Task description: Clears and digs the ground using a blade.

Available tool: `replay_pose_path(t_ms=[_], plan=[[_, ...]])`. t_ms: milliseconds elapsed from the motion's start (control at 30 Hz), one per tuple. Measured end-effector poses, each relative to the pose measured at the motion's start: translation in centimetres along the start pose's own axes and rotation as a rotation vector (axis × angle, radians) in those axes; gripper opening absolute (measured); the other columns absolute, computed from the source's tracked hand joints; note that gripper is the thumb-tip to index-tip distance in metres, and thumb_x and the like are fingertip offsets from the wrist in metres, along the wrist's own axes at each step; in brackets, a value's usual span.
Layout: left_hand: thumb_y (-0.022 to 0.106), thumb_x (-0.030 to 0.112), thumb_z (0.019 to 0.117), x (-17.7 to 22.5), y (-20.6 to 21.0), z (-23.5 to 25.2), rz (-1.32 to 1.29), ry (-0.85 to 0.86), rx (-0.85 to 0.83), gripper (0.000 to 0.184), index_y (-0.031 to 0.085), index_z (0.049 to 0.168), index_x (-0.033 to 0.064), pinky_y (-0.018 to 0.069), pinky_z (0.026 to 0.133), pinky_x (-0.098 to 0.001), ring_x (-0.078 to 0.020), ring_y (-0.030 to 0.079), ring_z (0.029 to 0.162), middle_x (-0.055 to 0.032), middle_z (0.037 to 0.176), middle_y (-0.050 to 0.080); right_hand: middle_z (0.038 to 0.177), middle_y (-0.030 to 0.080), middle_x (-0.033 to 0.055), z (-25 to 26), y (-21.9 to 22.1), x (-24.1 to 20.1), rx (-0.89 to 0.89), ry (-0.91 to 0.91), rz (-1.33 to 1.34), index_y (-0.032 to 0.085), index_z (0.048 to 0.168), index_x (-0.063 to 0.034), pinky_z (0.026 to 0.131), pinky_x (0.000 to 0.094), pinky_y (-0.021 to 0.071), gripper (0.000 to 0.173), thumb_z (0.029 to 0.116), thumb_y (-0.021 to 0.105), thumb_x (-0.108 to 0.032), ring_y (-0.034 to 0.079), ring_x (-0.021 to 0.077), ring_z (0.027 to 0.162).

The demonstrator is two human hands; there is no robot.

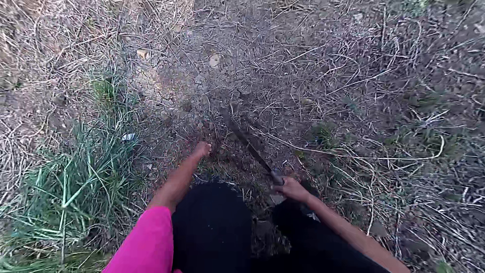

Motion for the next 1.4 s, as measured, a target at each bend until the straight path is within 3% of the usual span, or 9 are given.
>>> replay_pose_path(t_ms=[267, 600, 700, 767, 833, 1000, 1200, 1300, 1400], plan=[[0.033, 0.027, 0.1143, 4.0, -0.5, 0.1, -0.08, 0.175, -0.015, 0.044, 0.06, 0.13, -0.0042, 0.052, 0.092, -0.0446, -0.0265, 0.065, 0.097, -0.0206, 0.114, 0.067, 0.1, 0.066, 0.0215, -1.0, -3.0, -1.6, -0.031, 0.125, -0.198, 0.06, 0.126, 0.0037, 0.082, 0.0518, 0.0536, 0.039, 0.0994, 0.069, -0.024, 0.065, 0.0299, 0.081], [0.036, 0.029, 0.1128, -0.1, 1.8, 2.4, 0.073, 0.037, 0.056, 0.045, 0.065, 0.126, -0.0018, 0.0453, 0.103, -0.0628, -0.0416, 0.064, 0.117, -0.0248, 0.118, 0.069, 0.068, 0.06, -0.002, -8.1, -6.2, -13.5, 0.382, -0.515, 0.162, 0.06, 0.108, -0.0054, 0.054, 0.0269, 0.0563, 0.024, 0.0949, 0.07, -0.023, 0.06, 0.0061, 0.053], [0.037, 0.029, 0.112, 0.1, 1.8, 2.1, 0.107, 0.051, 0.097, 0.044, 0.067, 0.124, -0.0012, 0.0444, 0.102, -0.0664, -0.0438, 0.062, 0.119, -0.0255, 0.12, 0.069, 0.079, 0.063, 0.0132, -5.2, -3.8, -9.6, 0.363, -0.388, -0.052, 0.062, 0.113, 0.0023, 0.068, 0.0455, 0.0538, 0.036, 0.0962, 0.073, -0.028, 0.063, 0.0231, 0.068], [0.038, 0.029, 0.112, 0.1, 1.7, 2.1, 0.146, 0.039, 0.089, 0.043, 0.066, 0.125, -0.0005, 0.0447, 0.103, -0.0652, -0.0428, 0.062, 0.121, -0.0247, 0.123, 0.068, 0.106, 0.067, 0.0273, -3.1, -2.0, -5.0, 0.107, -0.064, -0.295, 0.06, 0.128, 0.0044, 0.093, 0.0597, 0.0501, 0.048, 0.1012, 0.067, -0.035, 0.067, 0.0408, 0.099], [0.038, 0.028, 0.1119, -0.3, 1.8, 2.2, 0.175, 0.032, 0.069, 0.043, 0.066, 0.124, -0.0012, 0.0452, 0.103, -0.0645, -0.0425, 0.062, 0.121, -0.0254, 0.123, 0.068, 0.115, 0.066, 0.0288, -2.1, -0.7, -0.6, -0.089, 0.145, -0.396, 0.058, 0.132, 0.0033, 0.095, 0.0619, 0.0495, 0.051, 0.102, 0.065, -0.037, 0.066, 0.0432, 0.105], [0.037, 0.029, 0.1126, -2.0, 1.6, 1.6, 0.176, 0.015, 0.059, 0.046, 0.064, 0.122, -0.0055, 0.0437, 0.103, -0.0648, -0.0441, 0.062, 0.121, -0.0286, 0.122, 0.066, 0.088, 0.064, 0.016, -3.5, -1.7, -1.4, -0.057, 0.093, -0.23, 0.063, 0.119, 0.002, 0.073, 0.0477, 0.0538, 0.042, 0.1009, 0.067, -0.035, 0.062, 0.0256, 0.07], [0.038, 0.033, 0.1122, -3.1, 2.2, 2.2, -0.069, -0.012, 0.132, 0.047, 0.065, 0.122, -0.0041, 0.0456, 0.101, -0.0626, -0.0402, 0.065, 0.112, -0.0242, 0.116, 0.07, 0.068, 0.059, -0.0047, -7.8, -4.2, -11.2, 0.198, -0.421, 0.107, 0.064, 0.105, -0.0054, 0.056, 0.0233, 0.0521, 0.024, 0.0925, 0.074, -0.023, 0.056, 0.0022, 0.054], [0.04, 0.031, 0.112, -2.8, 2.5, 2.2, -0.083, 0.012, 0.144, 0.044, 0.067, 0.123, -0.0016, 0.0455, 0.1, -0.063, -0.0397, 0.066, 0.109, -0.0227, 0.112, 0.071, 0.072, 0.059, -0.0015, -7.3, -4.0, -11.8, 0.352, -0.541, 0.032, 0.063, 0.107, -0.0043, 0.059, 0.0286, 0.0525, 0.028, 0.0914, 0.074, -0.024, 0.058, 0.0055, 0.06], [0.04, 0.03, 0.1119, -2.6, 2.4, 1.9, -0.052, 0.012, 0.127, 0.043, 0.067, 0.121, -0.0023, 0.0461, 0.099, -0.0619, -0.0391, 0.066, 0.109, -0.0233, 0.114, 0.07, 0.092, 0.067, 0.0246, -4.4, -2.5, -6.6, 0.214, -0.242, -0.282, 0.062, 0.117, 0.0058, 0.082, 0.0575, 0.0517, 0.039, 0.0987, 0.069, -0.027, 0.067, 0.0382, 0.087]])
Point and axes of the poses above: each hand's wrist, its own z-axis towards the middle knuckle, its own y-axis out of the palm, x = y × z, the point moved 6 cm from there along z, towards the middle knuckle
